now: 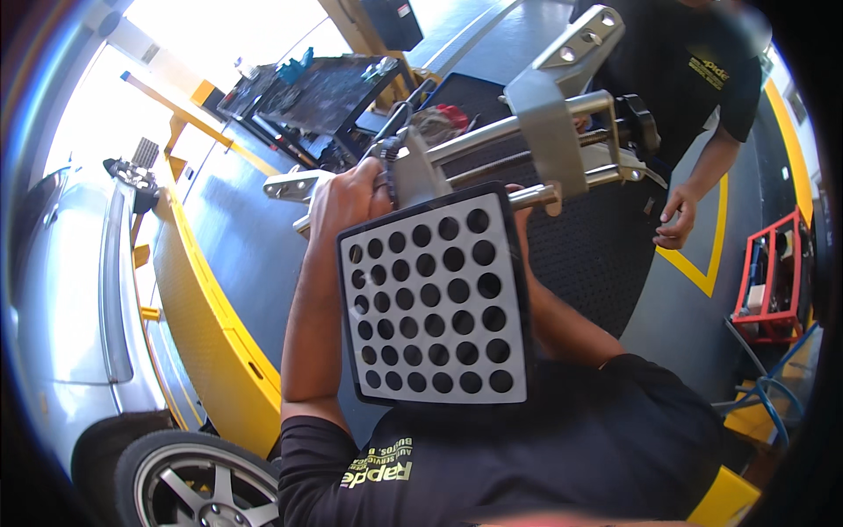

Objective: The person removes the brake caliper from the wheel hub using a pneumatic impact wrench and a wrench. Then, the person lifts a tire and mounts it onto the hub, secures it with lug nuts by hand, and tightens them with the impact wrench. Finally, the person attaches a wheel alignment sensor to the wheel.

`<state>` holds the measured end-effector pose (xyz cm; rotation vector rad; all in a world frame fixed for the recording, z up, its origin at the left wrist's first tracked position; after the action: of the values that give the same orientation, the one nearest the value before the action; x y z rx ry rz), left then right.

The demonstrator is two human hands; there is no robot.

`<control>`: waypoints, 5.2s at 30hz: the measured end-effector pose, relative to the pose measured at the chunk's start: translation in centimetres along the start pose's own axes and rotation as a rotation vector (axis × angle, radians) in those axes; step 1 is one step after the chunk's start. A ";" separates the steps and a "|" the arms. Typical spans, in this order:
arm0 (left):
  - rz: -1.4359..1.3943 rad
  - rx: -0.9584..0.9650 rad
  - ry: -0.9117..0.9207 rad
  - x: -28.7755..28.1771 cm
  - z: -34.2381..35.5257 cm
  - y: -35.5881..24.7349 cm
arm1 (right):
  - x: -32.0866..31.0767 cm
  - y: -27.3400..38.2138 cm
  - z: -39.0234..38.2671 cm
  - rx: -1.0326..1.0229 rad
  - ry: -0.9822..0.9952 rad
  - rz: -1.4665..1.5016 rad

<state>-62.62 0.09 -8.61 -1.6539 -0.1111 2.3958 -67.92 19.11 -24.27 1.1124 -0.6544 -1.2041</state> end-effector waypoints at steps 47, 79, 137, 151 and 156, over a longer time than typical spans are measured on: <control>-0.644 -0.800 -0.840 -0.2 -48.8 0.2 | 22.8 26.1 -5.5 -0.510 0.329 0.283; -0.408 -0.549 -1.144 8.3 -23.8 13.2 | 32.9 22.9 -1.6 -0.258 0.443 0.481; -0.590 -1.285 -1.414 8.1 -50.6 4.4 | 41.0 20.6 -9.6 -0.295 0.820 0.665; -0.225 -1.006 -1.304 -10.3 -63.5 -12.4 | 40.6 23.4 -17.9 -0.570 0.597 0.439; -0.349 -0.424 -1.858 -10.9 -64.0 -10.8 | 44.8 23.3 -22.3 -0.097 0.990 0.744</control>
<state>2.13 3.86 -19.67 0.9459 -1.0402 2.6880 -26.71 -17.01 -17.59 1.0755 -0.1768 0.0119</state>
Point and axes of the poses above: each hand's wrist, its own z-axis towards the middle knuckle, its own x-axis out of the palm, y = z × x, the point moved 4 cm from there along z, towards the middle knuckle, and after that the axes turned 13 degrees about x, right-handed, at the moved point
